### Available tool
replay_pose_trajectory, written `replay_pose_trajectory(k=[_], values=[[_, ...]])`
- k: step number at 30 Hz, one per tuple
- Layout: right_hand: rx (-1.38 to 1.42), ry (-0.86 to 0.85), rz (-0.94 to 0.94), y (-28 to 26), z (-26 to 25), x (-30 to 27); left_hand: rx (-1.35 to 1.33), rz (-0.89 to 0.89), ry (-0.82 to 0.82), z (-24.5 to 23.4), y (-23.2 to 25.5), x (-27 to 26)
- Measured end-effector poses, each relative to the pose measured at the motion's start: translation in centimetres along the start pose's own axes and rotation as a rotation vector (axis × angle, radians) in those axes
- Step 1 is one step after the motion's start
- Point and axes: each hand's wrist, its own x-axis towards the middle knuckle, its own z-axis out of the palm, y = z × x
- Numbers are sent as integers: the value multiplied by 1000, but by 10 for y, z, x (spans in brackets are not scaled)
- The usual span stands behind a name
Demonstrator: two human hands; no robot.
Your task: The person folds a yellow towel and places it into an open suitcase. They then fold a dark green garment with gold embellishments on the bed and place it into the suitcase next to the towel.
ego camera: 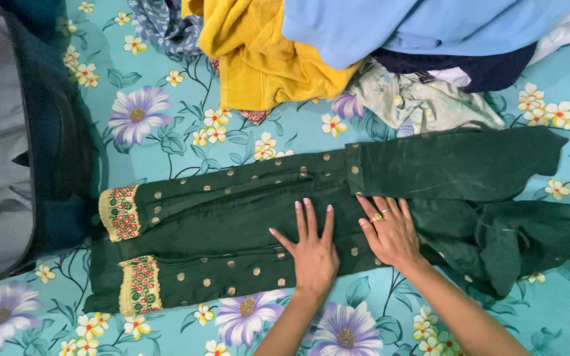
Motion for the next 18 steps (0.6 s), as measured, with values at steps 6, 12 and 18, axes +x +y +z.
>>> replay_pose_trajectory(k=[6,12,18], values=[[102,14,35,19,10,-10,-166,-22,69,29,66,25],[70,17,-109,42,-10,-12,-122,-39,44,27,63,25],[-48,-150,29,88,-8,-26,-105,-55,76,24,69,24]])
